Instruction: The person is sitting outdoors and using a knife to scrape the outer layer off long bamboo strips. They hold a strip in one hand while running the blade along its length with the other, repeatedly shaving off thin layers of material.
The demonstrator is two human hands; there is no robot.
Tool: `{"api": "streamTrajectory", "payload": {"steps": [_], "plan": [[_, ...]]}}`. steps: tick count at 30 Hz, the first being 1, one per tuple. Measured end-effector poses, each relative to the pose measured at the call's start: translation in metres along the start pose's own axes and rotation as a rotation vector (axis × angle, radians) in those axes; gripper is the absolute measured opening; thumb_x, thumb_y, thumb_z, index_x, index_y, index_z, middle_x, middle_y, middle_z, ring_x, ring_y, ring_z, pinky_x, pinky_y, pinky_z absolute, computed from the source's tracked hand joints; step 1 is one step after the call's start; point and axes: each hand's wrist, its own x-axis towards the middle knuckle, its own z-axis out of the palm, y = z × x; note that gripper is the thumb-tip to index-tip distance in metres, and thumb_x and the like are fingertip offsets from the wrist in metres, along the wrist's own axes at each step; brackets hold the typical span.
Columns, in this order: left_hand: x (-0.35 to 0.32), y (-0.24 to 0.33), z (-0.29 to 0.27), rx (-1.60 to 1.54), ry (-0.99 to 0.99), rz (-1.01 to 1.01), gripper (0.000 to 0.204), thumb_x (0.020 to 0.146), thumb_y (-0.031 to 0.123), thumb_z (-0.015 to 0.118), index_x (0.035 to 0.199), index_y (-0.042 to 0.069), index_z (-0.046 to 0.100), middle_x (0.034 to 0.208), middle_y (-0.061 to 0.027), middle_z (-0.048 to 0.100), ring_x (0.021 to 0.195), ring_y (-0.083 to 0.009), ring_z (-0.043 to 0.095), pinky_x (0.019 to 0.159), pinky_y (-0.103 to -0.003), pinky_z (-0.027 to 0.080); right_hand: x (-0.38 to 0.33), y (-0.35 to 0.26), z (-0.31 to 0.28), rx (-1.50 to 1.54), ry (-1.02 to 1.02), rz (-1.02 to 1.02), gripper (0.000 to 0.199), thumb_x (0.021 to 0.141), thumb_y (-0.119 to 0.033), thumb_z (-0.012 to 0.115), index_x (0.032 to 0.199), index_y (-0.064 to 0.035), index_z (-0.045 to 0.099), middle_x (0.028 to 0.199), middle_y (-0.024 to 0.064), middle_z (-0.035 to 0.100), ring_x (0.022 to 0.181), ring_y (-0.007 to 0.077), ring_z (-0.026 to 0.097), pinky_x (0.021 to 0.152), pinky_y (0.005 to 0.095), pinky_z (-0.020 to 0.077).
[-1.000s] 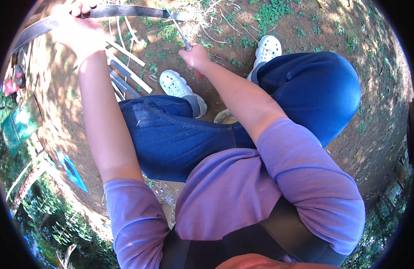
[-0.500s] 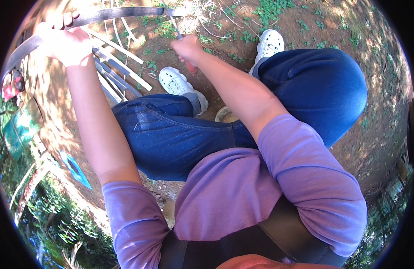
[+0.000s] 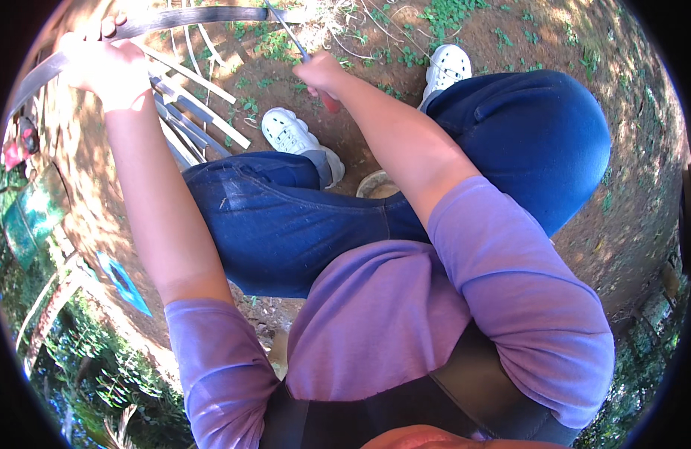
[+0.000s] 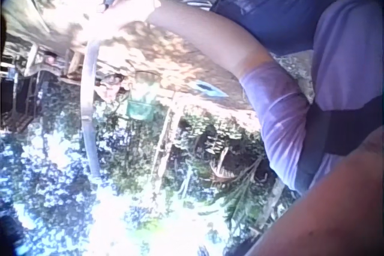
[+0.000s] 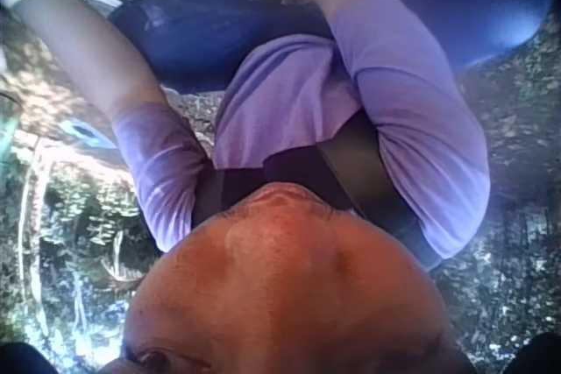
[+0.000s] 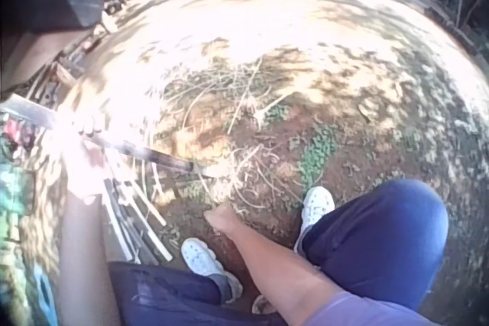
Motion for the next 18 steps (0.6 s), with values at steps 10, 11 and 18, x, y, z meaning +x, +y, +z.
{"api": "streamTrajectory", "payload": {"steps": [10, 11, 18], "plan": [[-0.014, 0.010, 0.025, 0.280, 0.080, 0.033, 0.019, 0.085, 0.021, 0.045, 0.072, 0.012, 0.033, 0.064, -0.0043, 0.039, 0.064, -0.0201, 0.044, 0.069, -0.040, 0.047, 0.010, 0.010, 0.008, 0.064, 0.155, 0.157, 0.022, 0.083, -0.017, 0.063, 0.095, 0.0015, 0.062, 0.070, 0.0089, 0.061, 0.056, 0.0151, 0.060, 0.050, 0.0314, 0.0520], [-0.027, 0.006, 0.041, 0.313, 0.130, 0.075, 0.018, 0.086, 0.020, 0.044, 0.073, 0.012, 0.033, 0.064, -0.0043, 0.038, 0.064, -0.0202, 0.043, 0.069, -0.041, 0.048, 0.011, 0.013, 0.003, 0.157, 0.143, 0.277, 0.020, 0.083, -0.016, 0.063, 0.094, 0.0013, 0.061, 0.069, 0.0082, 0.061, 0.055, 0.0148, 0.060, 0.049, 0.0313, 0.0514], [-0.026, 0.006, 0.047, 0.365, 0.061, 0.091, 0.015, 0.085, 0.016, 0.046, 0.080, 0.009, 0.034, 0.069, -0.0063, 0.038, 0.064, -0.0202, 0.042, 0.067, -0.042, 0.049, -0.008, 0.015, 0.019, 0.136, 0.106, 0.051, 0.024, 0.083, -0.020, 0.067, 0.093, 0.0006, 0.060, 0.063, 0.0061, 0.058, 0.048, 0.0147, 0.056, 0.045, 0.0313, 0.0501]]}}
